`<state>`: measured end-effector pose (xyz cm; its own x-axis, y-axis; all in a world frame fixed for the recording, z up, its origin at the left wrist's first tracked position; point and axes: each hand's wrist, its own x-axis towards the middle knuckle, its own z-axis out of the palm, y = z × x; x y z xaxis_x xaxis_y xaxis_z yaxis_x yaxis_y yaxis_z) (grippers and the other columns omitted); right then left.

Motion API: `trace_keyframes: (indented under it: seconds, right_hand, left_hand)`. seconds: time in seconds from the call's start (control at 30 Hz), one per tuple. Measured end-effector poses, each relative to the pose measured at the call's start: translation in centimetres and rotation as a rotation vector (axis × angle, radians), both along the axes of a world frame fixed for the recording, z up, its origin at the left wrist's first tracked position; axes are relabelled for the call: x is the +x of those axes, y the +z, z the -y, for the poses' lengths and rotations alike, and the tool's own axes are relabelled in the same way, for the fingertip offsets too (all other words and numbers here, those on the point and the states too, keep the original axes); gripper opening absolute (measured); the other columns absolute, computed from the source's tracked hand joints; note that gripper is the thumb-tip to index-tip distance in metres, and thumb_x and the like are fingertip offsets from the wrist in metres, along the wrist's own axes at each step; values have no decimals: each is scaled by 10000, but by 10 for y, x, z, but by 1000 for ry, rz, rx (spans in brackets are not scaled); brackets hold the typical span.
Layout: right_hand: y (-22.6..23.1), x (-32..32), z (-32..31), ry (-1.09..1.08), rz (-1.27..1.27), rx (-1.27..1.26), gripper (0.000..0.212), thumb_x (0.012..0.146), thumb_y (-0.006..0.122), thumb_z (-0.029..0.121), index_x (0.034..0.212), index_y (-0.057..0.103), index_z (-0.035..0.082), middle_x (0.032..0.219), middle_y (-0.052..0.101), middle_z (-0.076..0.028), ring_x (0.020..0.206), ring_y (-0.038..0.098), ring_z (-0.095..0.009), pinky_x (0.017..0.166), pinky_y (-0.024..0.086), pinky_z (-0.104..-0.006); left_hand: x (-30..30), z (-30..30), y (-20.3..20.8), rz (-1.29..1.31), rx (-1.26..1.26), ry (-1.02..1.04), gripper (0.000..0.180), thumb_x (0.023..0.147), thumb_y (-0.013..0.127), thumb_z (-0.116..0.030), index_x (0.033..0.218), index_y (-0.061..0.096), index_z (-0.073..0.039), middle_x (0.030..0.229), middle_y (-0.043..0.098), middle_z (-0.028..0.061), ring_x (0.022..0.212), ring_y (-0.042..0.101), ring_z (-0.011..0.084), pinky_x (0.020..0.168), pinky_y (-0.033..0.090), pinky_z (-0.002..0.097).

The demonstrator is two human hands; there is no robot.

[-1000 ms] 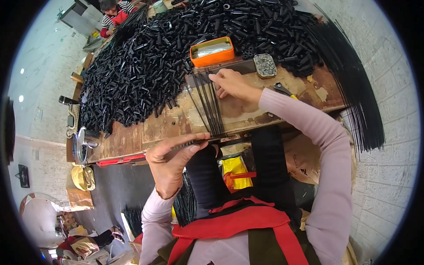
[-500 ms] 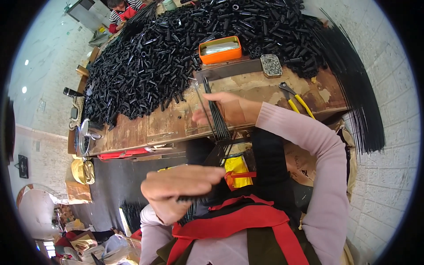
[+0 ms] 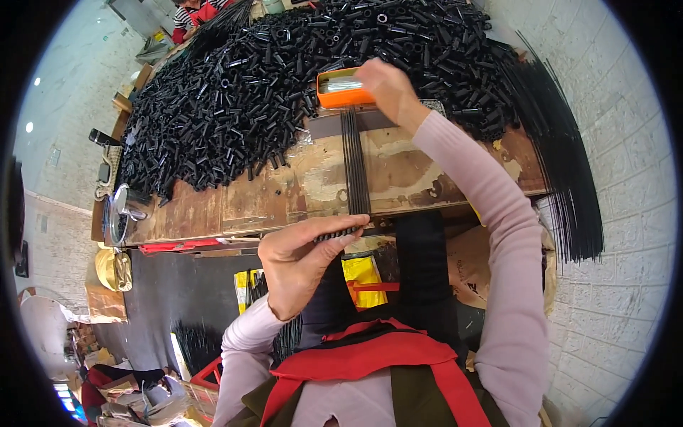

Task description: Processing and cutting bundles of black wires using pliers and an alignment jig at a factory workbench.

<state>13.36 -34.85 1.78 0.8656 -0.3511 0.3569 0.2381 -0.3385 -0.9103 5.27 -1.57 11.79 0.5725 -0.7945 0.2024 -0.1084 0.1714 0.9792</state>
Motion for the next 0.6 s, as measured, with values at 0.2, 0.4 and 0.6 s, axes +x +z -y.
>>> trace_keyframes:
  seconds: [0.2, 0.4, 0.6]
  right_hand:
    - [30, -63, -36, 117, -308, 559, 227, 992, 525, 188, 1078, 622, 2, 1007, 675, -82, 880, 674, -181, 815, 554, -325]
    - [36, -71, -43, 133, -362, -318, 206, 964, 556, 176, 990, 661, 0, 825, 666, -49, 665, 648, -125, 614, 508, -263]
    - [17, 42, 22, -45, -60, -791, 152, 854, 626, 152, 908, 694, 27, 832, 688, -160, 721, 662, -321, 670, 527, -390]
  left_hand:
    - [10, -3, -1, 33, 12, 21, 224, 859, 619, 120, 1069, 688, 91, 1059, 709, 175, 962, 687, 221, 906, 546, 311]
    - [15, 6, -4, -36, 55, 34, 211, 870, 625, 107, 1071, 685, 83, 1061, 706, 175, 973, 686, 219, 896, 553, 317]
    - [11, 9, -5, -20, 27, -7, 245, 862, 631, 123, 1096, 680, 68, 1088, 696, 178, 1010, 675, 232, 919, 548, 326]
